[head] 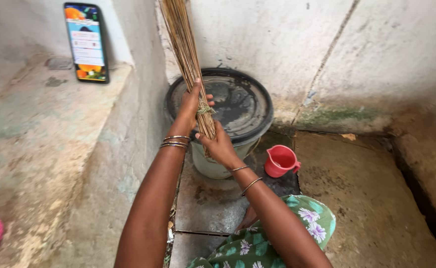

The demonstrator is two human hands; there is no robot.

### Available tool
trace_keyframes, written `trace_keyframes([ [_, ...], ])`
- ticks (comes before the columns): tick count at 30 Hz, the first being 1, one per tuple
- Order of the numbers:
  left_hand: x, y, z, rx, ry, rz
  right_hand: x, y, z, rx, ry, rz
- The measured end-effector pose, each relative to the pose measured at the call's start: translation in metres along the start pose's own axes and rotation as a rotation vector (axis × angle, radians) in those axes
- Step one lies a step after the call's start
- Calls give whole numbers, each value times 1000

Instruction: The person scrubs the stone floor of a bathroom using a bundle of dry grass while occasionally wetting the surface with water from a small red bucket.

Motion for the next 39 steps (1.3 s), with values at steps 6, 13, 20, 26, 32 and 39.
trace_keyframes([
  [6,18,2,74,-103,-162,129,54,-15,-83,17,-134,265],
  [13,97,39,215,-1,-71,202,4,-39,-217,-144,-370,52],
  [20,178,-28,390,576,469,18,-90,-150,-351,-444,-412,23],
  [26,322,-79,515,1159,817,378,-219,-249,-407,-776,-10,336],
  [32,465,-159,503,1093,543,155,-319,-313,-412,-950,-34,520],
  [39,554,-196,426,857,718,-205,-369,-353,-367,-810,-214,763],
])
Point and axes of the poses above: each hand's wrist, its own y-axis towards the middle knuckle, its own z-axis out of the palm, x = y × z, the point moved 2 cm from there along y, towards the middle knuckle, and after that the axes turned 1 degree about z, right-handed, at the moved point
